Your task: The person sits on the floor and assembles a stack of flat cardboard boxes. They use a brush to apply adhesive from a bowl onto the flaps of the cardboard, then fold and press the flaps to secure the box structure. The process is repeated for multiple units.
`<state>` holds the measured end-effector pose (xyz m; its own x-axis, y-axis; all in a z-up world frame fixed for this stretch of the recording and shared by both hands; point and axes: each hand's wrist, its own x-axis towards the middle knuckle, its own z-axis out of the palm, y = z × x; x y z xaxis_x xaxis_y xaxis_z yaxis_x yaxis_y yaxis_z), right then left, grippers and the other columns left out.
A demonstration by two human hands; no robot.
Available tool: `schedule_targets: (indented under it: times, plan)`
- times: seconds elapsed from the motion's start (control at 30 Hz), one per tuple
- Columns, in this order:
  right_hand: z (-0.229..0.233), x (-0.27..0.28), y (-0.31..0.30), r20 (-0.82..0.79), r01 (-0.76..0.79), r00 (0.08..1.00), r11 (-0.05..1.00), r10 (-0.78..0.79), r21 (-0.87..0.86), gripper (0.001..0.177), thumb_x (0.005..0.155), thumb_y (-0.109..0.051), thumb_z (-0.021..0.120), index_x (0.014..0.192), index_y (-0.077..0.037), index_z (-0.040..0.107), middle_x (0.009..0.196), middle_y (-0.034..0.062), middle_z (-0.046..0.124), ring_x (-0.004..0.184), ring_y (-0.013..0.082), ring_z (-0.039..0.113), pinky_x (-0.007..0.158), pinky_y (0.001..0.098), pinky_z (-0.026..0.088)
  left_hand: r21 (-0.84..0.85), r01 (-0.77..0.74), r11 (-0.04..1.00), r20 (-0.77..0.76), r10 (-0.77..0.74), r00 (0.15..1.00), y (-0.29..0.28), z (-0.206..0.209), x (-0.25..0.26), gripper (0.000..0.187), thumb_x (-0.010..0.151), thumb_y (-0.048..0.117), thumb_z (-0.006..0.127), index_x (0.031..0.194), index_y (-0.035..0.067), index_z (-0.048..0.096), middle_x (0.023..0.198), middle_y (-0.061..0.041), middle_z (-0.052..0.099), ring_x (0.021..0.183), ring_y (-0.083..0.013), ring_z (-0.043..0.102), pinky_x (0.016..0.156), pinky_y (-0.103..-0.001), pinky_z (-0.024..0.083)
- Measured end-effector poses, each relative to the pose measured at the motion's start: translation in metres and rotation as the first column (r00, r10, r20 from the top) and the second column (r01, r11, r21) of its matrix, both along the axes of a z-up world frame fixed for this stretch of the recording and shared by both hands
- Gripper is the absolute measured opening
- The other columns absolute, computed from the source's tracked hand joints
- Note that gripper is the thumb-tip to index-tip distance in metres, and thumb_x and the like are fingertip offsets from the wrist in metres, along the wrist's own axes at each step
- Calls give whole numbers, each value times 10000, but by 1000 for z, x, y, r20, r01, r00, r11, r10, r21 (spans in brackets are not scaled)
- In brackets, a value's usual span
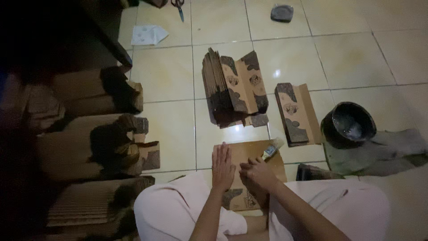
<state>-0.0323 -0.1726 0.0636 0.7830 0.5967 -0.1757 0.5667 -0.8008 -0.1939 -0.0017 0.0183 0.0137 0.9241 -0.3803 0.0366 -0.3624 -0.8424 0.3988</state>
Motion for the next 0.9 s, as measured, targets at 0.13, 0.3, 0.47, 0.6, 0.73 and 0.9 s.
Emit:
schedule_targets:
  times: [0.13, 0.3, 0.47, 0.6, 0.73, 0.9]
  plan:
    - [-18, 4, -1, 305, -60, 951, 997, 43, 48, 264, 811, -198, 615, 1022, -196, 772, 1187, 12, 682, 1047, 224, 568, 823, 393, 407, 189, -15, 982, -50, 25, 998, 12, 7, 3, 676, 1018, 273, 433, 1619, 87, 187, 1718, -73, 129, 1576, -288, 69, 1245, -531, 42]
    - [-31, 3, -5, 211, -49, 977, 993, 26, 105, 243, 829, -225, 623, 1019, -172, 763, 1158, 8, 680, 1083, 220, 567, 856, 423, 396, 235, -53, 970, -47, 66, 997, 24, -3, 5, 628, 1050, 348, 352, 1620, 151, 179, 1696, -9, 136, 1559, -269, 75, 1230, -592, 25]
    - [-26, 4, -3, 129, -19, 992, 998, 12, 57, 256, 885, -238, 597, 1069, -131, 739, 1186, 27, 672, 1133, 246, 556, 932, 432, 410, 240, -76, 968, 41, 68, 997, 24, -7, 2, 603, 1057, 343, 311, 1617, 155, 191, 1701, -4, 151, 1556, -264, 86, 1235, -592, 16]
    - [24, 11, 5, -302, 492, 866, 793, -399, 360, 309, 979, -244, 591, 1254, -109, 638, 1235, 117, 593, 1179, 298, 536, 991, 456, 429, 219, -72, 973, 1, 74, 997, 24, 2, 3, 619, 1040, 343, 324, 1615, 163, 184, 1695, 10, 154, 1556, -256, 87, 1230, -586, -3]
    - [99, 11, -54, 354, 51, 901, 874, -248, 483, 456, 828, -65, 613, 1283, -49, 591, 1333, 182, 581, 1308, 379, 526, 1097, 501, 467, 207, -85, 975, 101, 65, 993, 25, -7, 1, 619, 1023, 338, 329, 1599, 159, 189, 1686, -4, 162, 1551, -262, 98, 1232, -586, 9]
    - [132, -8, -159, -192, 422, 535, 63, -823, 905, 172, 998, -90, 687, 1144, -6, 724, 1111, 81, 748, 986, 176, 684, 879, 316, 556, 256, -109, 960, 63, 96, 993, 22, -2, 1, 631, 1029, 340, 320, 1622, 194, 164, 1693, 38, 131, 1558, -224, 78, 1237, -574, 6]
